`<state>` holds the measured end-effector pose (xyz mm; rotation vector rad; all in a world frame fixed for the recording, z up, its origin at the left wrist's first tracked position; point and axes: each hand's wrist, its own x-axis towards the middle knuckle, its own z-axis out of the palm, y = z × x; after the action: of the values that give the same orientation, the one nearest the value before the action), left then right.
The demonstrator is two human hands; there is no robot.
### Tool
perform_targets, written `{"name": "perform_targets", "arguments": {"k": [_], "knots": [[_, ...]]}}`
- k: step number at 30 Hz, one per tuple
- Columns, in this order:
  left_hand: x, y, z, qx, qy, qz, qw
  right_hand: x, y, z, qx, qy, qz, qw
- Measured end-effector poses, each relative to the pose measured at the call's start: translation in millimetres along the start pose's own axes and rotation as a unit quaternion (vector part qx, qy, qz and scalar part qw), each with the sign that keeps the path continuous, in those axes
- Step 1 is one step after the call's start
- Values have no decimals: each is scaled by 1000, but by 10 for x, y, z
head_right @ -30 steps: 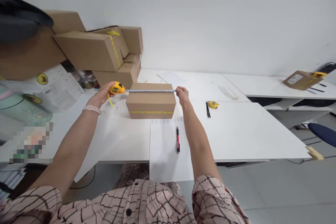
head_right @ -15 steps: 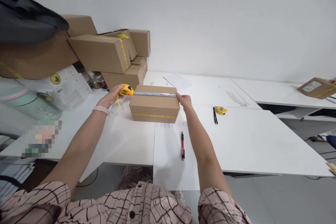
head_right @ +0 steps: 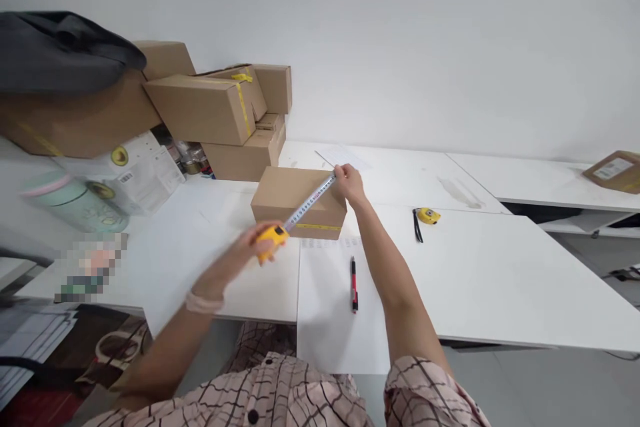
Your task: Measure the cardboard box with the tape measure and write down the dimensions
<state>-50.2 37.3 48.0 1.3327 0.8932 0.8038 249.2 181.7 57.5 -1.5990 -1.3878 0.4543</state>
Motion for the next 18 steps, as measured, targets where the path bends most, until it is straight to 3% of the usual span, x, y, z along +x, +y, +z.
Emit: {"name": "perform_targets", "arguments": {"k": [2,5,9,12,15,18], "knots": [[-112,-197,347,-89,-87,-27,992,48,-145,180,-42,-49,-46,997],[-34,-282,589,-160,-74,-25,984,182,-308,434,-111,-104,-45,987],[240,-118,454,-198,-35,-24,979,382,-374,609,-137,-102,22,985],[335,-39,344,-217,-26,-34,975,422,-350,644,-135,-79,18,987],[299,-58,388,-229,-27,-39,972,381,-315,638,-129,-79,-10,988],[196,-89,519,-236,-35,-38,970,344,-319,600,-130,-108,6,986]]}}
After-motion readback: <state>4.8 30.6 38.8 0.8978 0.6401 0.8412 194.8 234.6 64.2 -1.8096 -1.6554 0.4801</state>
